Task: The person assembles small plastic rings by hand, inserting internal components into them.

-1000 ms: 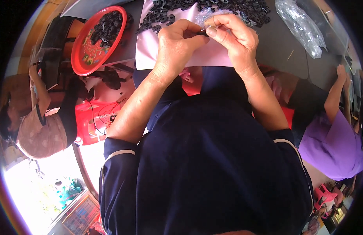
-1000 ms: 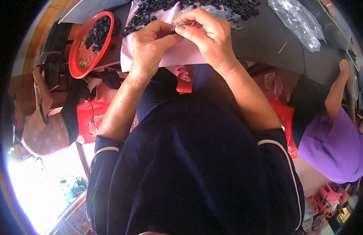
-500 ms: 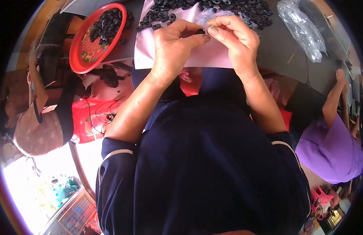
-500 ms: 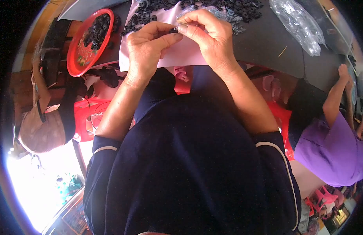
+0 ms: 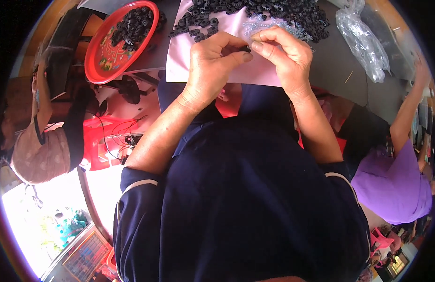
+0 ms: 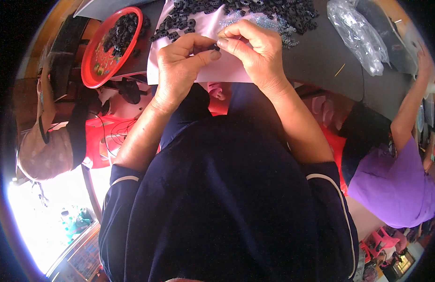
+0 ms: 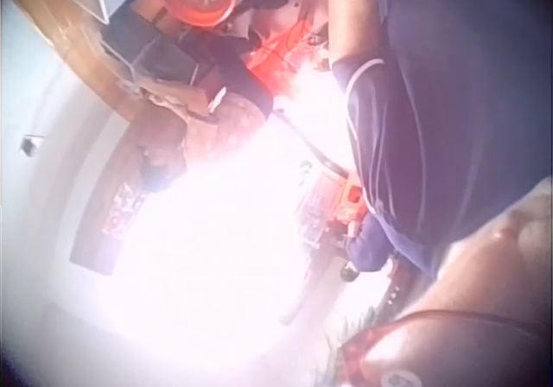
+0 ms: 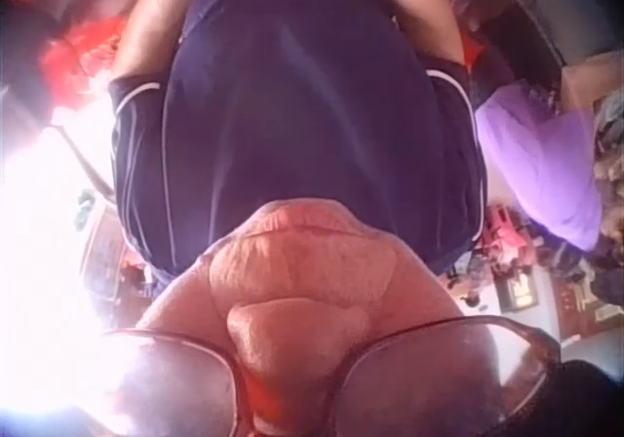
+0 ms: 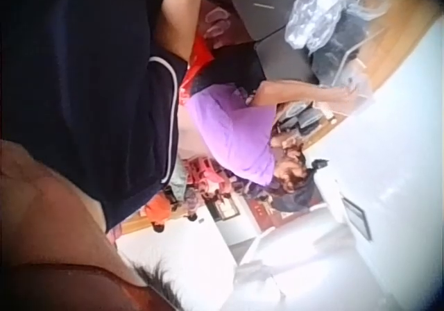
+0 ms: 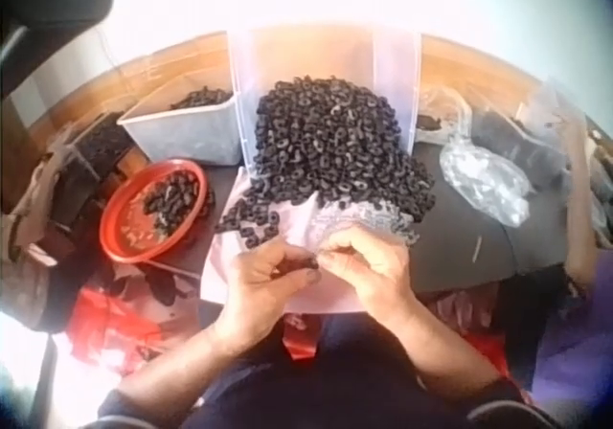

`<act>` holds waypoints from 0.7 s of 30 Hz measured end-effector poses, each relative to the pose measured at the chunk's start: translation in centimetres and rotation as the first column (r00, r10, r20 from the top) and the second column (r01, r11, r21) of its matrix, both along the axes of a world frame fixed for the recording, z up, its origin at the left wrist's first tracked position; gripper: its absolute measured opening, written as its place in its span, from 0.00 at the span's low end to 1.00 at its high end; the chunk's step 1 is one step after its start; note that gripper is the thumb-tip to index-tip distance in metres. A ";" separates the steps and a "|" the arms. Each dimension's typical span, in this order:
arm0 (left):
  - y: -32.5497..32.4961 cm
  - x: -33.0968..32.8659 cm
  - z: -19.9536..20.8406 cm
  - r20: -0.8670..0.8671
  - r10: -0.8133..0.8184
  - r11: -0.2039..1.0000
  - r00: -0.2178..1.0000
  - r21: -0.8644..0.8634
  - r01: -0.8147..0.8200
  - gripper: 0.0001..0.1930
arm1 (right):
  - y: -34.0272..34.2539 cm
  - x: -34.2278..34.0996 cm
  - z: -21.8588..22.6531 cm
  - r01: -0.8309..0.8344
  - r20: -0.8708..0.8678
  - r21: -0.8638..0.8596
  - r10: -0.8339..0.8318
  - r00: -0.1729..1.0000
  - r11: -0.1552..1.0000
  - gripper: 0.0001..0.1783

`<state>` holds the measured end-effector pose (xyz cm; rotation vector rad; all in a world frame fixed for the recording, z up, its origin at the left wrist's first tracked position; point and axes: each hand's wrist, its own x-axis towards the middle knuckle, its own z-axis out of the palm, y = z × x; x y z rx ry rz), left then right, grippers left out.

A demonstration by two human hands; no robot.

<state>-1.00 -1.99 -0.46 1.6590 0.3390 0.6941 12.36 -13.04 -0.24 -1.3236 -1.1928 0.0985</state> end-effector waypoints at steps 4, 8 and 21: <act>-0.2 -0.4 1.2 -0.110 0.027 0.998 0.994 -0.060 -0.034 0.10 | -0.1 0.0 -0.2 0.048 0.011 -0.031 -0.047 0.999 0.998 0.05; -0.1 -0.3 0.2 -0.093 0.033 0.998 0.995 -0.050 -0.038 0.10 | -0.1 -0.3 0.2 0.049 0.024 -0.031 -0.048 0.999 0.998 0.05; 0.1 -0.4 0.5 -0.113 -0.005 0.963 0.994 -0.267 -0.026 0.08 | 0.4 0.0 0.3 0.047 0.375 0.005 -0.046 0.926 0.999 0.05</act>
